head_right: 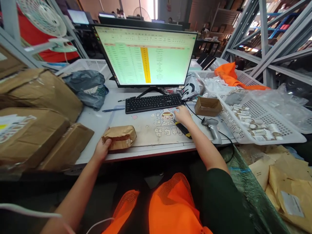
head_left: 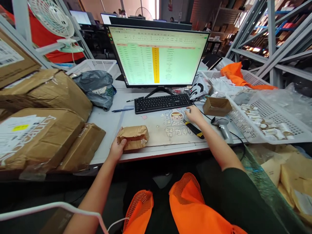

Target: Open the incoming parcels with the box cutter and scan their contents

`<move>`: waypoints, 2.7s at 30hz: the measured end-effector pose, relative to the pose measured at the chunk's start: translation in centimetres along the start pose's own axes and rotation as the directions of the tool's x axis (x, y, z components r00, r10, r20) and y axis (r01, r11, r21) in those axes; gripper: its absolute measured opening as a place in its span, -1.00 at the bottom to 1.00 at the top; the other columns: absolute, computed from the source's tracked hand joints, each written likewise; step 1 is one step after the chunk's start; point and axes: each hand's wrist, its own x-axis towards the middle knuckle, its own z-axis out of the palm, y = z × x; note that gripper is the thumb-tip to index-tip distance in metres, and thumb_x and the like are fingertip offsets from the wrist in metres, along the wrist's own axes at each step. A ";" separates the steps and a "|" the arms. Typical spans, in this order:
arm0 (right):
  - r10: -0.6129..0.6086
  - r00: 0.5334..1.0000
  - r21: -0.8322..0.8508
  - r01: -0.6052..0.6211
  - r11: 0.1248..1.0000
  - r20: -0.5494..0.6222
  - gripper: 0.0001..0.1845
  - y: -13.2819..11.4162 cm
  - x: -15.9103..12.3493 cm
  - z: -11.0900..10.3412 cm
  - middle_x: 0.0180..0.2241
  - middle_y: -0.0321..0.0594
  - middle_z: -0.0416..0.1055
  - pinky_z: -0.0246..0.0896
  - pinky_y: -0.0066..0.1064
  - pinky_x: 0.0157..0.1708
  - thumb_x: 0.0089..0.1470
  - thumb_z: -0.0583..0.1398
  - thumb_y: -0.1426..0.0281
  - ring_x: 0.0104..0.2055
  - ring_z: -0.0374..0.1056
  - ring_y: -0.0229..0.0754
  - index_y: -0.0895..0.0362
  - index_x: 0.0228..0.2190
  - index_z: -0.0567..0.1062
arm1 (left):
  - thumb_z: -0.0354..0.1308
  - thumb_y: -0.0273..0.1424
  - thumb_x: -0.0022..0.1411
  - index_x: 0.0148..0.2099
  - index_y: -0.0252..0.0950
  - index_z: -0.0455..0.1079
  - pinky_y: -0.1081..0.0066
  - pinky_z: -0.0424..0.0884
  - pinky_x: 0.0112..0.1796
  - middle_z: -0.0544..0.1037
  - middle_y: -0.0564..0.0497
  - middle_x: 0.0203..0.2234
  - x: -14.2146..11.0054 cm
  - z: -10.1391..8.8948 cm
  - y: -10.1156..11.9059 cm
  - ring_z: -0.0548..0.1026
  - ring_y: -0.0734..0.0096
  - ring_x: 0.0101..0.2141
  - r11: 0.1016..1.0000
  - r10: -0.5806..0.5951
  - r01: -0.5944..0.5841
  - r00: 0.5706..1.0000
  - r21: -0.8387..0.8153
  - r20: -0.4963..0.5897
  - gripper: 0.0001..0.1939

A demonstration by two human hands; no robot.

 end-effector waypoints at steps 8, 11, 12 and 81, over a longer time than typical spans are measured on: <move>0.029 0.999 -0.082 -0.027 0.996 0.025 -0.51 -4.4 7.3 4.0 0.12 0.27 0.44 0.01 0.08 0.27 0.35 0.10 0.32 0.24 0.23 0.24 0.37 0.15 0.49 | 0.27 0.36 0.04 0.30 -0.36 0.41 -0.08 0.19 0.39 0.48 -0.36 0.22 -0.1 -0.1 0.9 0.33 -0.22 0.34 1.000 0.004 -0.004 0.997 -0.005 -0.074 0.05; 0.052 0.998 -0.114 -0.048 0.992 0.037 -0.47 -5.0 7.8 3.9 0.16 0.33 0.37 0.02 0.08 0.24 0.36 0.10 0.22 0.25 0.19 0.30 0.40 0.07 0.55 | 0.30 0.35 0.01 0.18 -0.39 0.49 -0.11 0.23 0.36 0.51 -0.38 0.18 -0.2 -0.2 1.1 0.38 -0.25 0.30 0.998 0.033 -0.027 0.995 0.059 -0.096 0.00; 0.057 0.998 -0.122 -0.052 0.991 0.041 -0.46 -5.1 7.7 3.7 0.18 0.34 0.35 0.03 0.07 0.24 0.36 0.10 0.19 0.26 0.18 0.30 0.40 0.05 0.56 | 0.30 0.35 0.01 0.14 -0.40 0.51 -0.10 0.24 0.35 0.52 -0.39 0.17 -0.3 -0.3 1.1 0.40 -0.25 0.28 0.996 0.050 -0.041 0.993 0.084 -0.109 -0.02; -0.665 0.739 0.120 0.655 0.746 0.107 -0.61 -9.8 -16.2 -3.3 -0.13 -0.08 0.53 0.34 -0.30 -0.21 0.40 0.18 0.21 -0.21 0.46 -0.07 -0.02 0.15 0.60 | 0.58 -0.23 -0.04 0.09 -0.22 0.26 -0.18 0.26 0.31 0.05 -0.37 0.42 -3.1 8.5 4.1 0.13 -0.28 0.43 0.735 0.442 -0.487 0.872 0.472 0.212 -0.26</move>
